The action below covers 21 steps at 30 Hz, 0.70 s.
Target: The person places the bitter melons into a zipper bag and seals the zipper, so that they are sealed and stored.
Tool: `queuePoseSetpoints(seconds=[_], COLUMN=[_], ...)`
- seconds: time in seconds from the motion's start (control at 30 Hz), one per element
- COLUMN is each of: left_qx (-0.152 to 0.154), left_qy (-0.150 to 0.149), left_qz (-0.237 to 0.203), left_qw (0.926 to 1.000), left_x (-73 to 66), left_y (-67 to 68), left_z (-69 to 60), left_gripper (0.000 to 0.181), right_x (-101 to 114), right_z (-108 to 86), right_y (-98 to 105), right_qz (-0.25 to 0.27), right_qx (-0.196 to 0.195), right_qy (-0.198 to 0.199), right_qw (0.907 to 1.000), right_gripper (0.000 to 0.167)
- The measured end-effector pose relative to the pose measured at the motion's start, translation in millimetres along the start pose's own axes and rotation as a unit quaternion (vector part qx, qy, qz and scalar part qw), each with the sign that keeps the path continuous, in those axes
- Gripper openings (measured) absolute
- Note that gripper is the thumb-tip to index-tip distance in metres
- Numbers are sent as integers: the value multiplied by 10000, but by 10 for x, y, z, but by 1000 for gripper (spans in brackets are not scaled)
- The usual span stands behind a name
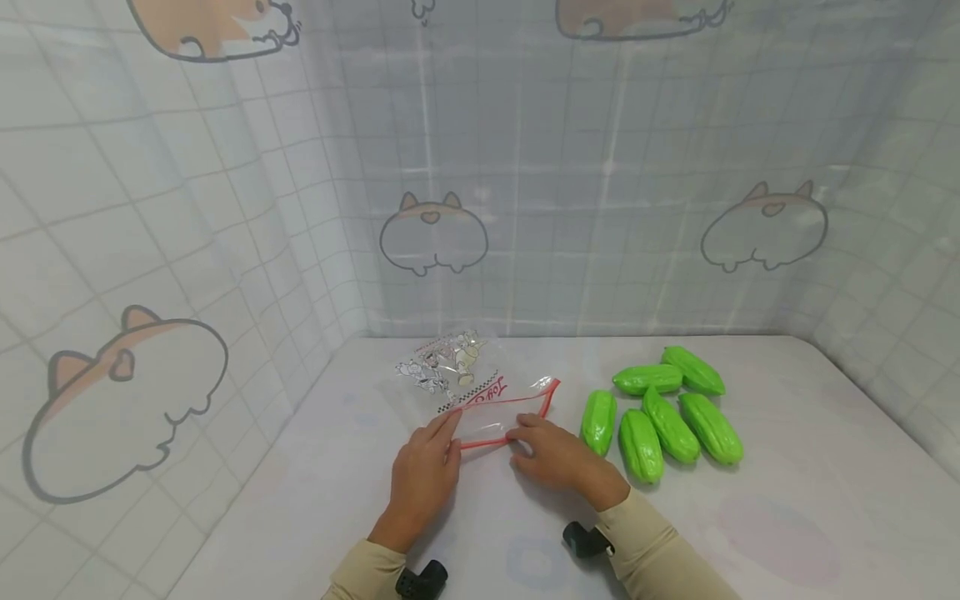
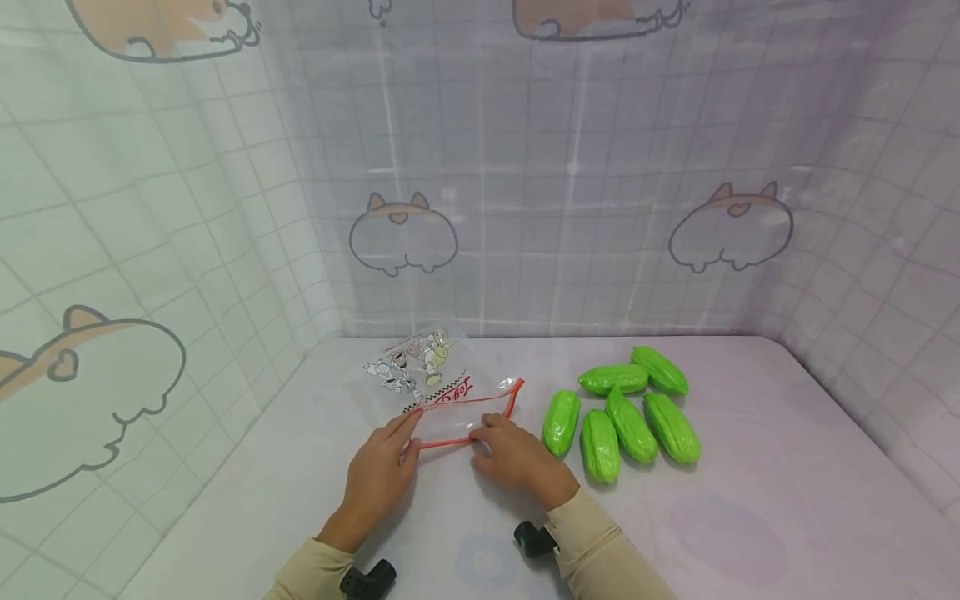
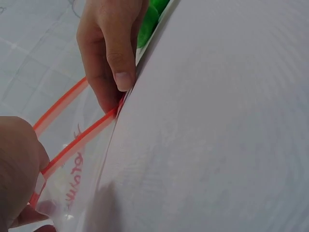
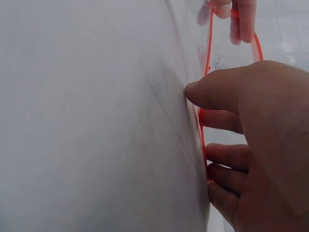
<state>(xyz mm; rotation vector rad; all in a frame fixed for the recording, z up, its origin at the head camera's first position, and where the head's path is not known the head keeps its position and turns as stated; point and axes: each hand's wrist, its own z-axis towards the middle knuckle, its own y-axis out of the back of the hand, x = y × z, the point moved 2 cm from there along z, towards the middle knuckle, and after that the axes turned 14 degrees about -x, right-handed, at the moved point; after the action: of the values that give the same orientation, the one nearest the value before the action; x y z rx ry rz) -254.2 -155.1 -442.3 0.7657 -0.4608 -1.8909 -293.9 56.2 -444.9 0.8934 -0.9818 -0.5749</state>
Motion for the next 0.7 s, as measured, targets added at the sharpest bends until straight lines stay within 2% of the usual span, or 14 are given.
queuePoseSetpoints(seconds=[0.2,0.43,0.57,0.7], left_qx=[-22,125,169,68], left_qy=[-90,-59,19,18], left_qz=[207,-52,-185,-334], left_qw=[9997,9999,9997,9994], left_x=[-3,13,23,29], left_y=[-1,-34,-56,-75], left_z=[-21,-43,-55,-58], left_gripper=[49,46,34,22], right_x=[-20,-11,8,17], right_z=[9,1,-10,-16], right_y=[-23,-30,-28,-27], right_qz=[25,-17,0,22], right_qx=[-30,1,39,68], right_qy=[-50,-60,-17,7], right_qw=[10000,10000,10000,10000], right_gripper=[42,44,46,48])
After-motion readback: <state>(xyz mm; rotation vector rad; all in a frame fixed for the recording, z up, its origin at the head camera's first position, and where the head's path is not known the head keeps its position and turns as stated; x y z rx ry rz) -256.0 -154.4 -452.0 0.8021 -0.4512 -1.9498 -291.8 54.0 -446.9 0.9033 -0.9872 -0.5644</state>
